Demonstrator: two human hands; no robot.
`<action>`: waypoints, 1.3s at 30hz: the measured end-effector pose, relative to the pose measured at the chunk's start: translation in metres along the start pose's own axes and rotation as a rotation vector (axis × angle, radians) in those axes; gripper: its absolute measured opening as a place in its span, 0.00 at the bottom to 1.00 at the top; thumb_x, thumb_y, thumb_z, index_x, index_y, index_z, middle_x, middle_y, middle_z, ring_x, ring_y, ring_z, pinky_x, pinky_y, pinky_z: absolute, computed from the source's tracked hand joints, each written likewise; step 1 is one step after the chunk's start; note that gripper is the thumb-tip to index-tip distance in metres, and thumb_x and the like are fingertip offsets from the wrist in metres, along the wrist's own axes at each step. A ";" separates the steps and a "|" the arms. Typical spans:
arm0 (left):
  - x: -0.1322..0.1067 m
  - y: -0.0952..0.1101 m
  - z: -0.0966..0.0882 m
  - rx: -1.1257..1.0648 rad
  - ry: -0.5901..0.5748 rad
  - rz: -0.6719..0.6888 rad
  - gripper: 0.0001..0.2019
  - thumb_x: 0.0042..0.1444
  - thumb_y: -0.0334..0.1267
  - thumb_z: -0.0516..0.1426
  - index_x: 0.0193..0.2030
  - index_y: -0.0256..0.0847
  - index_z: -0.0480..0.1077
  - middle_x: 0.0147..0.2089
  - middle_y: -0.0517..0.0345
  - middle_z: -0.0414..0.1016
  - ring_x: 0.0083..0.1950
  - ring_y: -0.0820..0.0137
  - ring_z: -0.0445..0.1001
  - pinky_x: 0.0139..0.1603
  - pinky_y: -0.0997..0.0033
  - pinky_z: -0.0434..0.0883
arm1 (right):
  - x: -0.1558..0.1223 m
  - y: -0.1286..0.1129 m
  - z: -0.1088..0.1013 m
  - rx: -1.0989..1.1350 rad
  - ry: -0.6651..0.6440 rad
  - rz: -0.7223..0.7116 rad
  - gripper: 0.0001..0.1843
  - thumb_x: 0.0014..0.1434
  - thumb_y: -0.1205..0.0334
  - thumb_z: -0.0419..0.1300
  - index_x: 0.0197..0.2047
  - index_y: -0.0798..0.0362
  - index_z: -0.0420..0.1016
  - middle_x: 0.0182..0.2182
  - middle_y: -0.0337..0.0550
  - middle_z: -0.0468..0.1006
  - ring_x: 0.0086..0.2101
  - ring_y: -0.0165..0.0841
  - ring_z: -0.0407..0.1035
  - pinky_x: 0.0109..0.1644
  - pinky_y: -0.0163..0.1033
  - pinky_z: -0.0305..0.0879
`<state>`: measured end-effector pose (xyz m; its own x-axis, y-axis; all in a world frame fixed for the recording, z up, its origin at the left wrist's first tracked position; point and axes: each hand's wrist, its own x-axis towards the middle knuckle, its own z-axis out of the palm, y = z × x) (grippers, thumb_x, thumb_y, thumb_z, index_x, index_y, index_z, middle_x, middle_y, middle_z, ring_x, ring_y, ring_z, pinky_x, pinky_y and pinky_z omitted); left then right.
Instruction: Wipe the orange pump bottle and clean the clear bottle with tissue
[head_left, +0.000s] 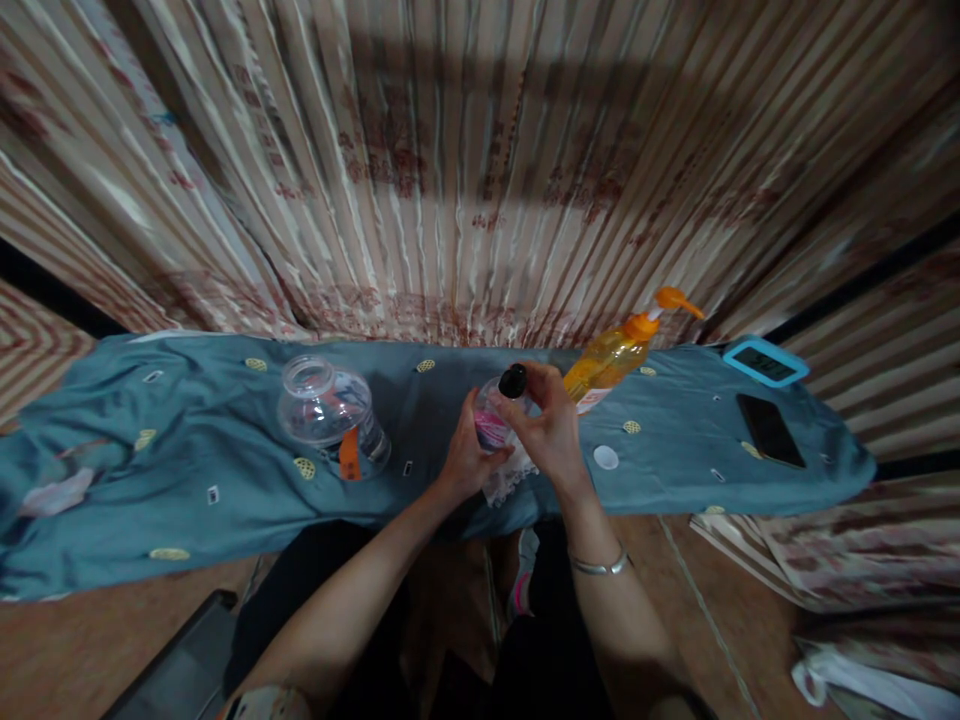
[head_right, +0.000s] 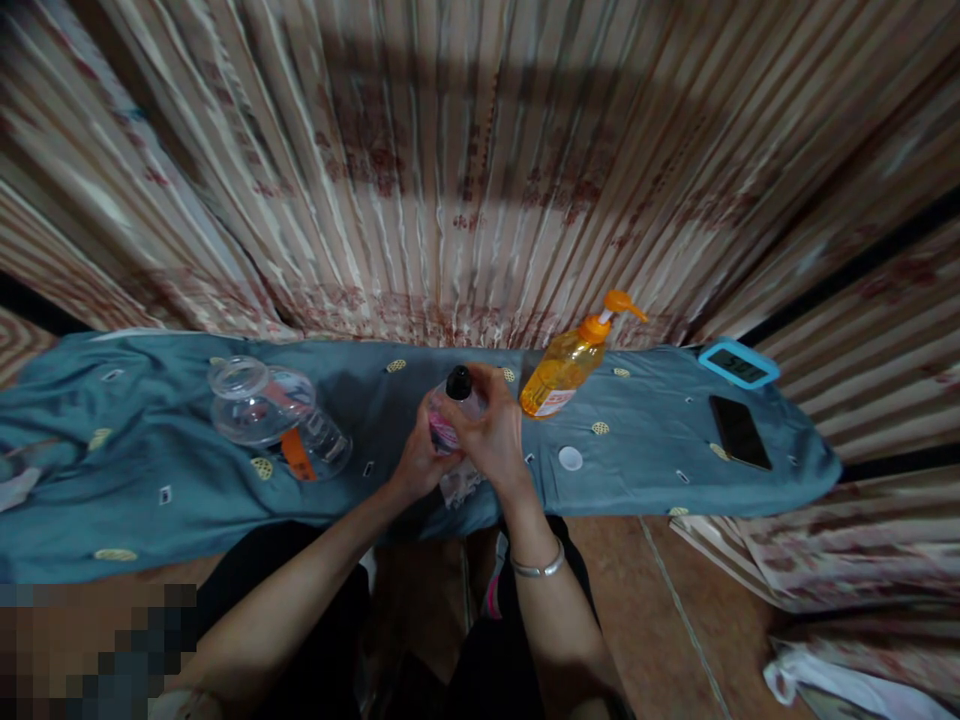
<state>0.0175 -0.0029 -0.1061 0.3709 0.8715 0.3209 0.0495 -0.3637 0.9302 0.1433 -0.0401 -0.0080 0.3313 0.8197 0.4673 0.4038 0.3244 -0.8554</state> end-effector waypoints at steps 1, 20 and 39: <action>0.000 -0.001 0.000 0.005 0.000 -0.002 0.52 0.48 0.49 0.70 0.74 0.40 0.48 0.71 0.37 0.63 0.71 0.47 0.64 0.72 0.42 0.62 | 0.000 0.002 0.001 -0.001 0.026 0.013 0.25 0.55 0.50 0.72 0.49 0.51 0.70 0.44 0.46 0.78 0.45 0.41 0.75 0.53 0.47 0.73; -0.001 -0.004 0.000 0.012 -0.046 0.026 0.52 0.51 0.52 0.69 0.74 0.38 0.44 0.71 0.33 0.62 0.71 0.44 0.64 0.71 0.39 0.61 | -0.001 -0.003 -0.004 -0.018 -0.034 0.001 0.13 0.61 0.55 0.65 0.47 0.51 0.72 0.41 0.44 0.78 0.43 0.39 0.75 0.52 0.47 0.71; -0.001 -0.008 0.002 0.014 -0.021 0.059 0.52 0.49 0.52 0.70 0.74 0.41 0.46 0.72 0.36 0.60 0.72 0.46 0.62 0.72 0.42 0.62 | -0.001 -0.003 -0.001 -0.017 0.013 -0.002 0.21 0.58 0.53 0.70 0.49 0.51 0.71 0.43 0.44 0.78 0.44 0.39 0.75 0.51 0.46 0.72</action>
<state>0.0183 -0.0010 -0.1145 0.3928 0.8415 0.3709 0.0396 -0.4184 0.9074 0.1428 -0.0422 -0.0056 0.3419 0.8126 0.4720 0.4185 0.3180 -0.8507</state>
